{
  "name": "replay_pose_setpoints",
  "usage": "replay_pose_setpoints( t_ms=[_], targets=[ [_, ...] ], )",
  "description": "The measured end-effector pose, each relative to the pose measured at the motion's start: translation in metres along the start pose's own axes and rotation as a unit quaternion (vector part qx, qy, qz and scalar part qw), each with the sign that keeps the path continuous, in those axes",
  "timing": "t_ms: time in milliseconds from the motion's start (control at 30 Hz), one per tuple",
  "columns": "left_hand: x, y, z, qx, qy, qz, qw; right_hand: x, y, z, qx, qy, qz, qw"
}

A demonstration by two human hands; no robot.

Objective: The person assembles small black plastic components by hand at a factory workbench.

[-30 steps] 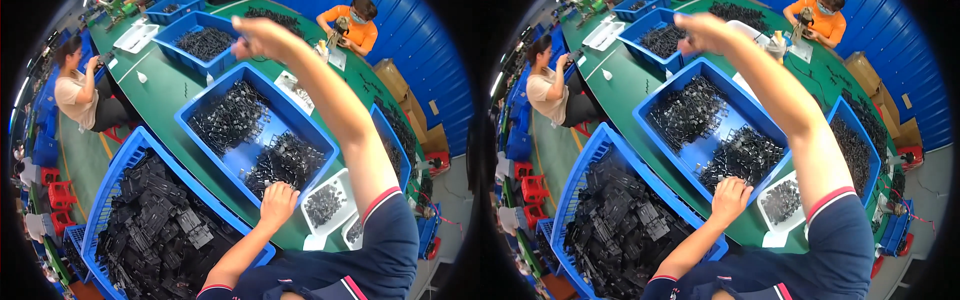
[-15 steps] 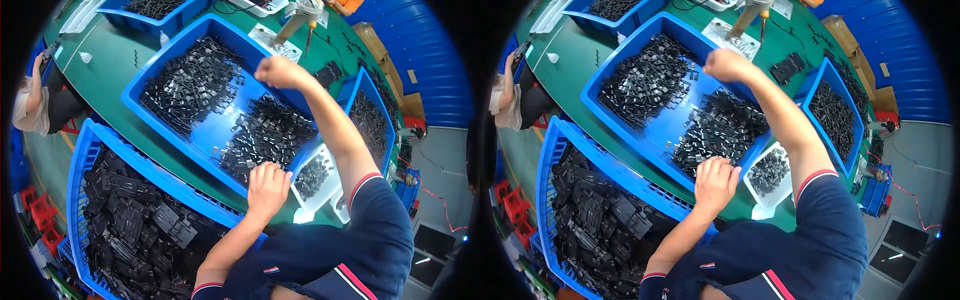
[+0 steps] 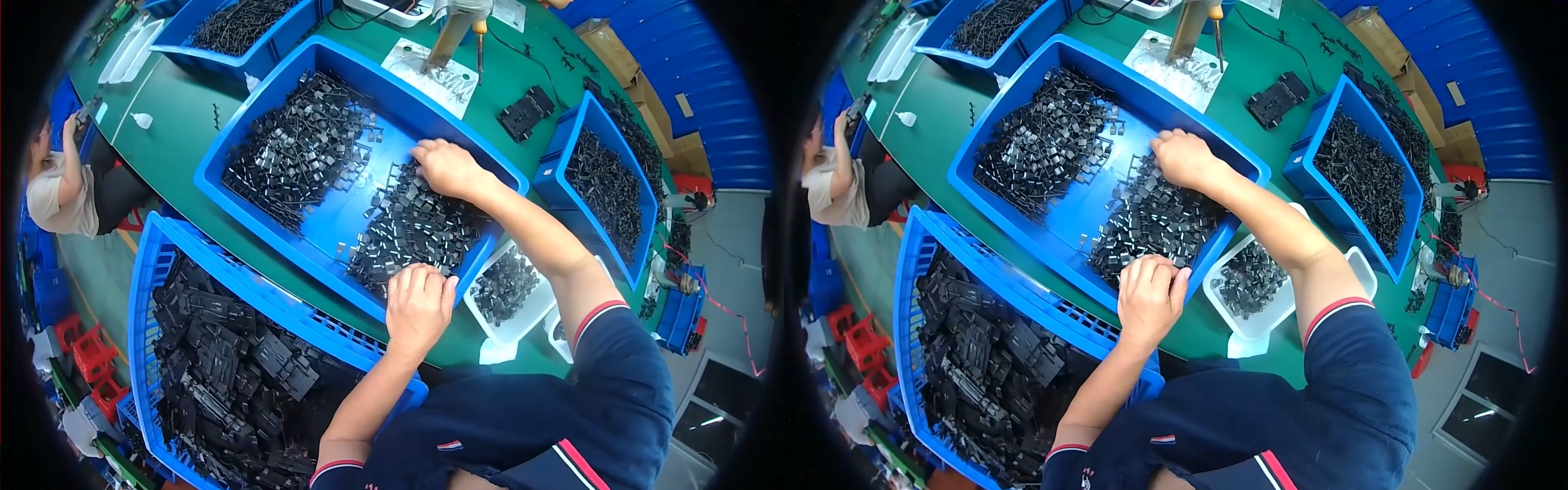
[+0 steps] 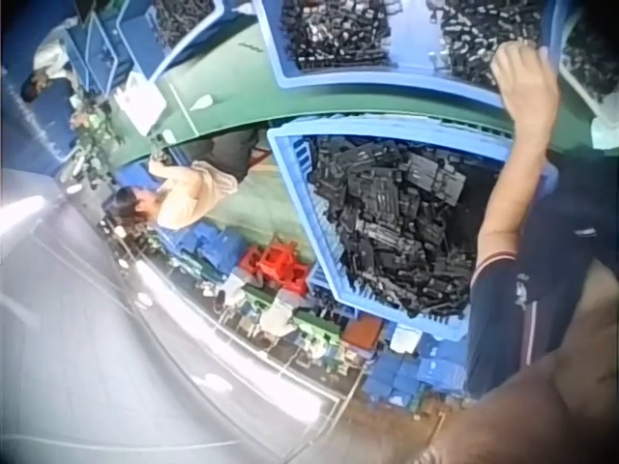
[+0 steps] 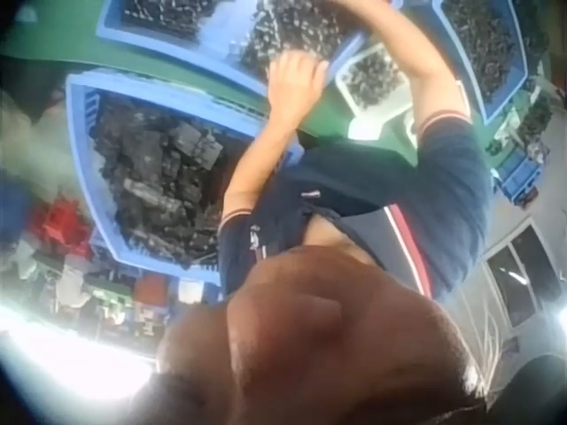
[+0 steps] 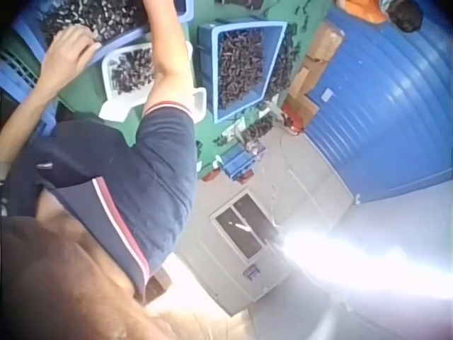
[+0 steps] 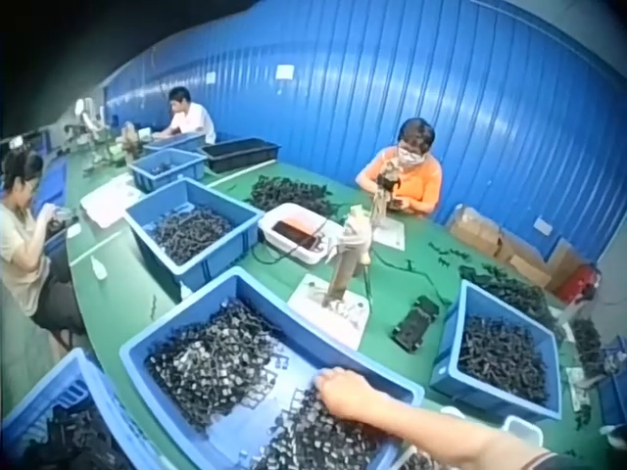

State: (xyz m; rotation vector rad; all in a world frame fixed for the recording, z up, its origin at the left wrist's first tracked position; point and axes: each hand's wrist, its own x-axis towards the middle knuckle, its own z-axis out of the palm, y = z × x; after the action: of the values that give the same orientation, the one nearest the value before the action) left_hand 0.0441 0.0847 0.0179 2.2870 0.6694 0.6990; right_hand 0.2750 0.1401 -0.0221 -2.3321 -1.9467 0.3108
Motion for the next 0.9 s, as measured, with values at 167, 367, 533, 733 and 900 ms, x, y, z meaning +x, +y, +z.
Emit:
replay_pose_setpoints(
  t_ms=[167, 367, 533, 733, 900],
  targets=[
    [0.003, 0.001, -0.008, -0.048, 0.003, -0.041, 0.998, -0.011, -0.007, -0.015, 0.017, -0.105, 0.026, 0.994],
    [0.051, -0.039, -0.019, -0.099, -0.009, -0.084, 0.992, -0.028, -0.004, -0.054, 0.073, -0.028, 0.011, 0.997],
    [0.09, -0.114, 0.005, 0.083, -0.05, -0.05, 0.994, -0.041, -0.016, -0.082, 0.261, -0.014, 0.083, 0.962],
    [0.101, -0.109, 0.031, 0.216, -0.12, -0.011, 0.969, -0.07, 0.007, -0.081, 0.472, 0.122, 0.146, 0.861],
    [0.1, -0.108, 0.025, 0.212, -0.138, -0.036, 0.967, -0.061, -0.003, -0.083, 0.535, 0.047, 0.176, 0.825]
  ],
)
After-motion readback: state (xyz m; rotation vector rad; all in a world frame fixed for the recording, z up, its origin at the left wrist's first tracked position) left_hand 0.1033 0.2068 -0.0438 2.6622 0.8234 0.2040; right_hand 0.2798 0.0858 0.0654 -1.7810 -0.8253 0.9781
